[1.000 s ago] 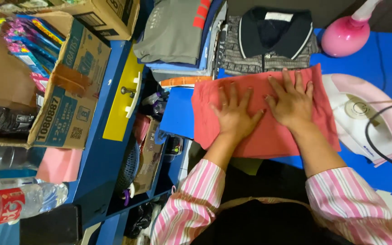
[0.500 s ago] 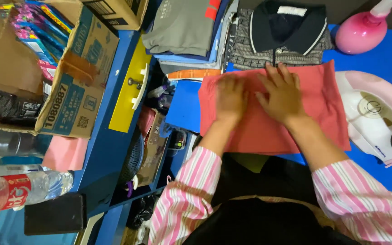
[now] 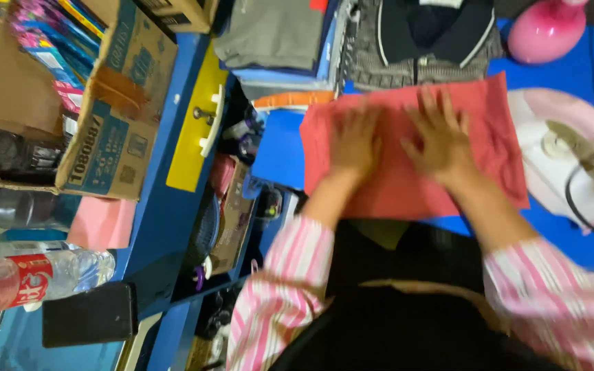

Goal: The person irons several folded t-shirts on a blue ironing board. They use a pink spray bottle to mist the fabric before ironing with a white iron. The person handles a dark blue t-shirt, a grey t-shirt, and a red t-shirt, smoothing them out and ironing them one by one.

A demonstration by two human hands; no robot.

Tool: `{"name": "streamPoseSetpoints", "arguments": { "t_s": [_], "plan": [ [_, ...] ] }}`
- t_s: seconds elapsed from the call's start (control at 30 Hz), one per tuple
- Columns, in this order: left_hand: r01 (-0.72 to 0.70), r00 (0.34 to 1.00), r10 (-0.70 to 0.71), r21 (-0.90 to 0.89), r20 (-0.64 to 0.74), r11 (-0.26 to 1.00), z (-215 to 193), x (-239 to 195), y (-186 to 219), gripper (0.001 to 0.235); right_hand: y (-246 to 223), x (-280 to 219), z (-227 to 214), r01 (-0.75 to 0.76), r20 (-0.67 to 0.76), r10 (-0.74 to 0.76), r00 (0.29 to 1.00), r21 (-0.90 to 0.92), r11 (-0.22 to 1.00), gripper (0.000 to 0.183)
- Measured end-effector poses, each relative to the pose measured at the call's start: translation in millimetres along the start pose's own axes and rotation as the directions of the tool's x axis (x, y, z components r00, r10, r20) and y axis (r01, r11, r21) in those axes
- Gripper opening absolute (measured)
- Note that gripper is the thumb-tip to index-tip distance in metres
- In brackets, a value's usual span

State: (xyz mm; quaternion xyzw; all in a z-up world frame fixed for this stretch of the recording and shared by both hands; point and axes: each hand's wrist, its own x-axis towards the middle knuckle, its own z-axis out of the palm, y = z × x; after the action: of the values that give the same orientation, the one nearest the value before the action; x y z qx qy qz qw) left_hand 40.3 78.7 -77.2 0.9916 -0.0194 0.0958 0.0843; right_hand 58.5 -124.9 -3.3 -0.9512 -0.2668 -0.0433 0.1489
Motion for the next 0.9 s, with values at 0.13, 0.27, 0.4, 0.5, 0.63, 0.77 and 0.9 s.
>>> {"name": "streamPoseSetpoints", "arguments": {
  "t_s": [0.13,0.27,0.4,0.5,0.63,0.77,0.9],
  "plan": [
    [-0.098,0.995,0.094,-0.112,-0.042,0.989,-81,-75,62,0.06,-8,-73,3,0.027,-0.103,-0.027,0.994,-0.001,1.0,0.067],
    [0.073,0.995,-0.073,-0.001,0.075,0.997,-92,-87,65,0.069,11,-103,5,-0.012,-0.001,0.012,1.0,-0.058,0.998,0.065],
    [0.348,0.929,-0.333,-0.079,0.16,0.934,-96,-86,37,0.077,40,-125,-5,-0.033,-0.142,0.008,0.99,-0.172,0.985,0.074],
    [0.333,0.94,-0.339,-0.104,-0.045,0.937,-64,-92,19,0.075,45,-128,-1,-0.043,-0.154,0.007,0.988,-0.231,0.972,0.069],
    [0.297,0.95,-0.306,-0.118,-0.064,0.947,-101,-52,61,0.096,20,-66,-49,0.169,-0.415,-0.174,0.893,-0.05,0.984,0.048],
    [0.136,0.97,-0.137,0.016,0.203,0.991,-95,-16,86,0.074,55,1,-2,-0.005,-0.333,-0.04,0.942,-0.134,0.991,0.055],
    [0.316,0.931,-0.307,-0.014,0.197,0.949,-96,-16,71,0.083,73,20,11,-0.216,-0.002,0.216,0.976,-0.063,0.974,0.076]
  ]
}}
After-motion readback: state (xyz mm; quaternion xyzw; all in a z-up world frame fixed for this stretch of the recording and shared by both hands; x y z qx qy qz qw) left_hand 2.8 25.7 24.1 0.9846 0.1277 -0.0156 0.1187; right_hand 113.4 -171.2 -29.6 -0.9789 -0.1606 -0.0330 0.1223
